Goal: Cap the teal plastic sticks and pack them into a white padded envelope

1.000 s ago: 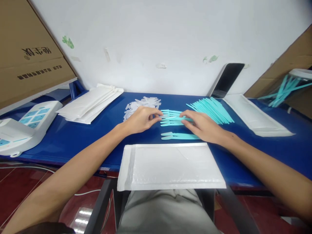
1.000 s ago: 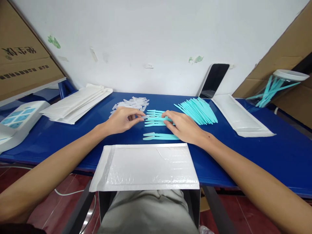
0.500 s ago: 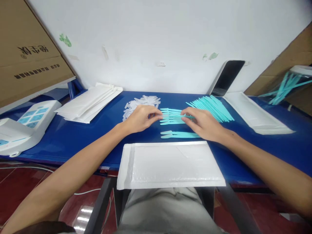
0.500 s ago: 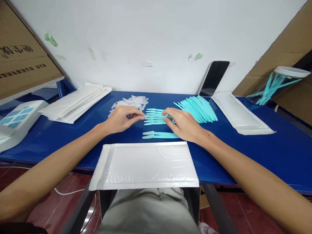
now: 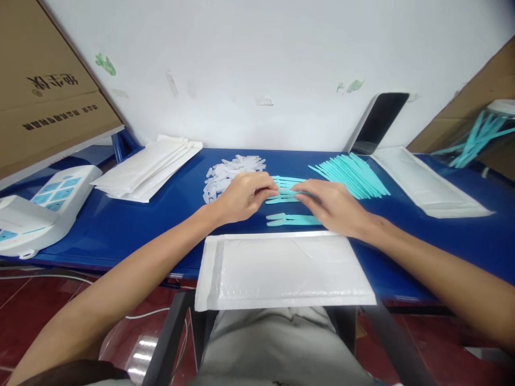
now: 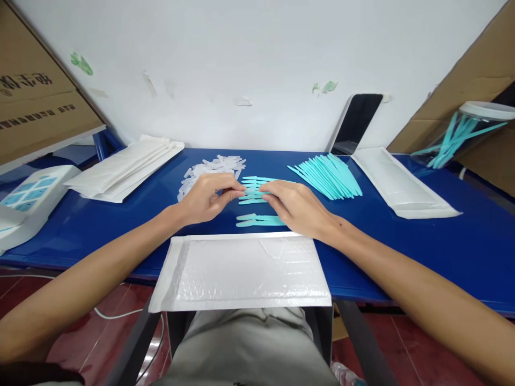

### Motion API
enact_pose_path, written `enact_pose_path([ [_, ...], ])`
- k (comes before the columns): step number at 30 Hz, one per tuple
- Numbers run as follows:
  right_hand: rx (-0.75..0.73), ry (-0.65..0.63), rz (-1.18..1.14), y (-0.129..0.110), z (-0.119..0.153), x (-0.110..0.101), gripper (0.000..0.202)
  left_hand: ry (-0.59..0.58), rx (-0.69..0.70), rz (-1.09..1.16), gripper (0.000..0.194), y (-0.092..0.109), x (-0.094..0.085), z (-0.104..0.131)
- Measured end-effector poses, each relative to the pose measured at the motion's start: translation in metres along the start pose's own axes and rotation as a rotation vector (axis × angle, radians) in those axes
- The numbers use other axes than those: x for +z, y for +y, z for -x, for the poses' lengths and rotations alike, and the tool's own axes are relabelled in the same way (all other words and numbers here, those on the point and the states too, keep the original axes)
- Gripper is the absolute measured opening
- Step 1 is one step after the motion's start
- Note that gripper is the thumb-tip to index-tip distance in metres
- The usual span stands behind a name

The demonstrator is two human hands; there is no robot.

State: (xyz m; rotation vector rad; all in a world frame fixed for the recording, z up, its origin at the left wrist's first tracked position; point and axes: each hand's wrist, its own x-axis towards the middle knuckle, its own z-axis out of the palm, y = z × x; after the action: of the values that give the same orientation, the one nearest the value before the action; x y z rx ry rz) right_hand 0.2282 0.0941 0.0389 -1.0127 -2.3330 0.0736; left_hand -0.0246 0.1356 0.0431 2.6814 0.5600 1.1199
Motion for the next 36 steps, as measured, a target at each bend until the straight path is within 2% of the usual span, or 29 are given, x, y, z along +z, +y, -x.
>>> enact_pose_path([
  [5,0.044,0.014,-0.038,-0.003,-0.003,-0.001,0.025,0.019,0.023,-0.054,0.022,0.0,0.0,0.001],
  [9,0.088,-0.03,-0.026,-0.005,-0.004,-0.007,0.024,-0.097,0.051,-0.172,0.036,-0.004,-0.008,0.002],
  [13,0.07,-0.159,0.015,-0.003,-0.001,-0.008,0.022,-0.136,-0.091,-0.213,0.048,-0.017,-0.022,0.007],
  [16,0.066,-0.205,0.038,0.001,0.003,-0.004,0.023,-0.207,-0.197,-0.341,0.05,-0.032,-0.032,0.011],
  [21,0.065,-0.247,0.086,0.004,0.004,-0.003,0.027,-0.336,-0.283,-0.464,0.047,-0.049,-0.04,0.016],
  [29,0.028,-0.303,0.071,0.002,0.002,-0.001,0.026,-0.429,-0.331,-0.516,0.04,-0.046,-0.036,0.017],
  [36,0.032,-0.295,0.071,0.002,0.002,-0.001,0.024,-0.418,-0.283,-0.531,0.033,-0.051,-0.034,0.018],
])
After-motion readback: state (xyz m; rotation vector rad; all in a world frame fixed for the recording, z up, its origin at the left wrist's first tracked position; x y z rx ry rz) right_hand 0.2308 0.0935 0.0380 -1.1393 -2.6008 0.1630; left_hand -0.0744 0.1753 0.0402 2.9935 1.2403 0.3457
